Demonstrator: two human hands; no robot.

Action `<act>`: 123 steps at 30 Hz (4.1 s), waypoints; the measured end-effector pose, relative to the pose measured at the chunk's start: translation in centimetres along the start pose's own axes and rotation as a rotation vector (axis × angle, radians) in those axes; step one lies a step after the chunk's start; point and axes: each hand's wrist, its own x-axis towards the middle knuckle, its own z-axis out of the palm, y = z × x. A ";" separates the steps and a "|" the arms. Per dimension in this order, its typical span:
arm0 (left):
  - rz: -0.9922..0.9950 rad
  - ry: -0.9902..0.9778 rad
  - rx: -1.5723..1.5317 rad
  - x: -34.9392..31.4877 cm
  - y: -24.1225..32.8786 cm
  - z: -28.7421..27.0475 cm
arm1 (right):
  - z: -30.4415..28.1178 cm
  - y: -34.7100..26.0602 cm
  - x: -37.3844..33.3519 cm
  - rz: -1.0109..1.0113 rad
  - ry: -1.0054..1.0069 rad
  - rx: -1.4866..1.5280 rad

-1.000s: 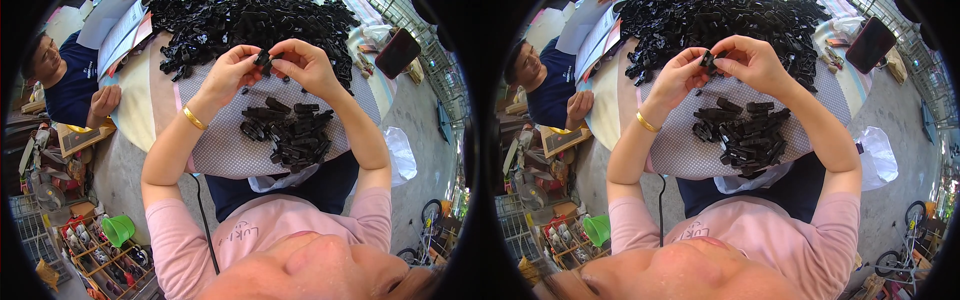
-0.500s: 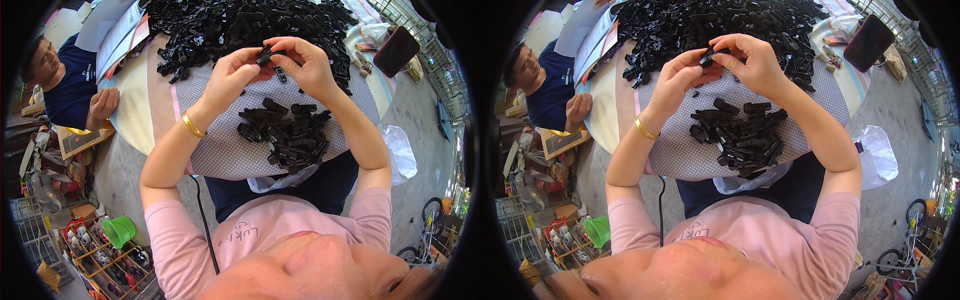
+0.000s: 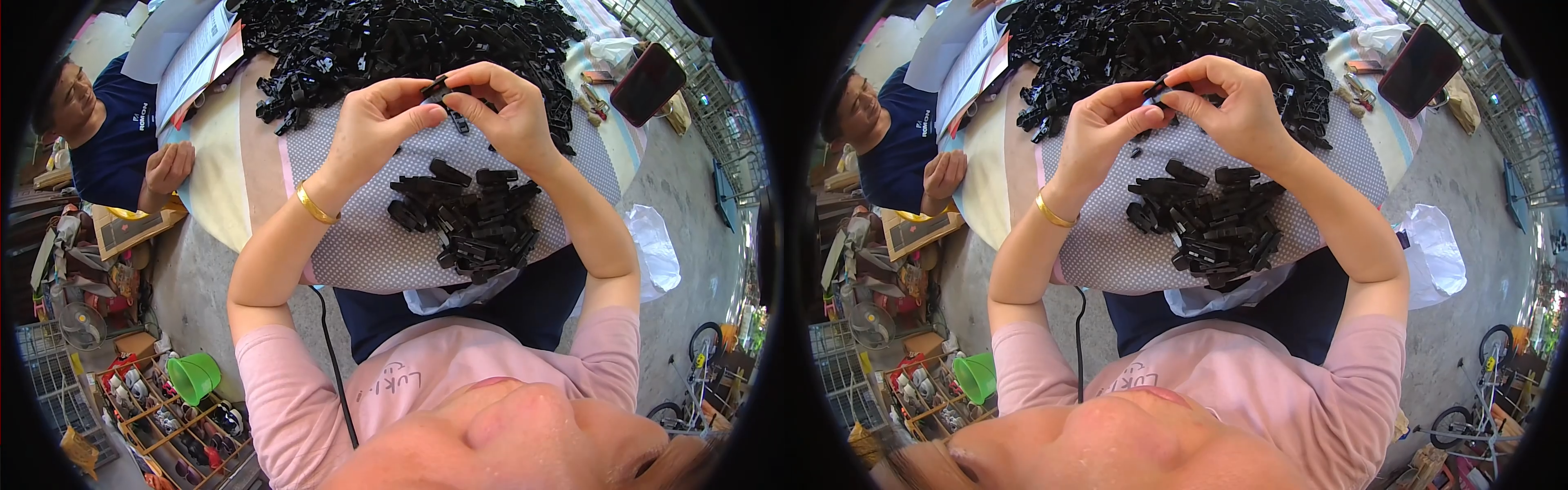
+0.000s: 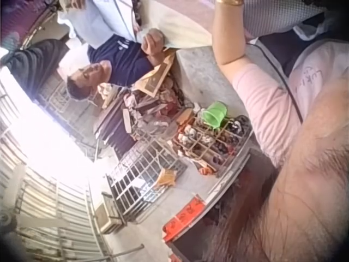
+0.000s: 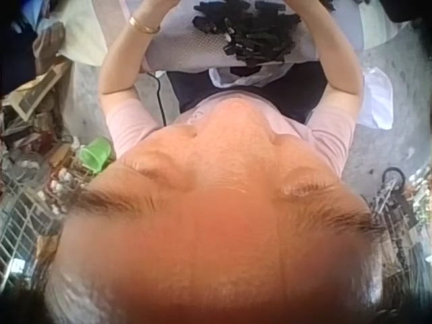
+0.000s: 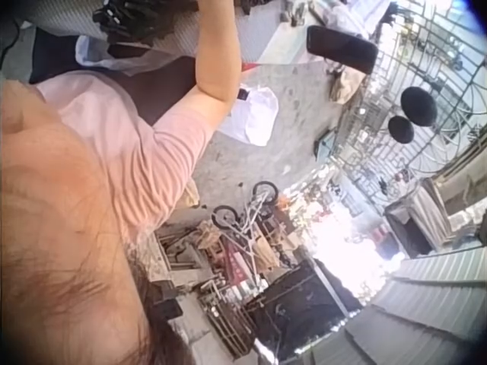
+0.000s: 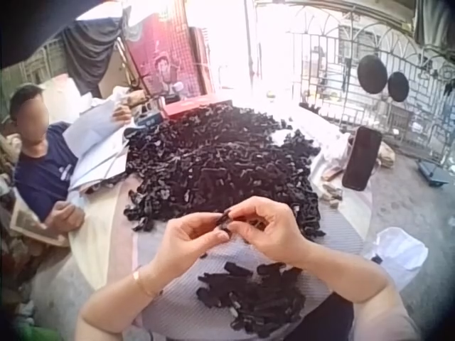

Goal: Sort and inspect small black plastic parts.

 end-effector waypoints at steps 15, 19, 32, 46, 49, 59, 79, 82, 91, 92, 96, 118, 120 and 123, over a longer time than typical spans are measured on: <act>0.013 -0.147 0.192 -0.2 0.8 0.0 | -2.2 0.3 1.3 0.302 -0.166 0.299; 0.361 -0.487 0.537 -0.7 1.2 0.7 | -2.4 1.5 1.3 0.382 -0.243 -0.070; 0.446 0.176 1.178 3.9 -3.3 -5.2 | 0.2 0.5 -1.0 -0.027 -0.379 -0.794; 0.137 0.190 0.536 1.9 -1.1 -1.8 | 0.4 0.3 0.1 0.018 -0.023 -0.241; 0.042 0.087 0.075 0.9 -0.7 -0.2 | 0.7 0.3 0.0 0.042 0.002 -0.129; 0.114 0.091 0.453 0.2 -0.4 0.4 | 0.4 -0.2 0.0 -0.027 -0.088 -0.205; 0.252 0.094 0.263 -0.3 0.4 0.4 | -1.1 -0.4 0.6 0.042 -0.147 -0.063; 0.282 0.056 0.268 -0.5 0.9 0.6 | -1.4 -0.3 0.5 0.049 -0.132 -0.016; 0.108 -0.279 0.224 -0.9 2.2 0.1 | -3.6 -0.3 1.9 0.337 -0.251 0.370; 0.095 -0.377 0.307 -1.0 2.3 0.3 | -4.1 0.5 1.9 0.282 -0.242 0.175; 0.269 -0.598 0.460 -1.1 2.0 0.7 | -4.4 0.1 1.6 0.065 -0.340 -0.599; 0.342 0.274 1.302 3.0 -1.8 -6.7 | -1.1 -0.9 0.5 0.196 -0.270 -0.191; 0.141 0.345 0.947 2.6 -0.3 -5.4 | -0.9 -0.6 0.4 0.276 -0.246 -0.050; 0.003 0.203 0.356 2.3 -0.1 -4.2 | -0.5 -0.1 0.3 0.213 -0.169 0.153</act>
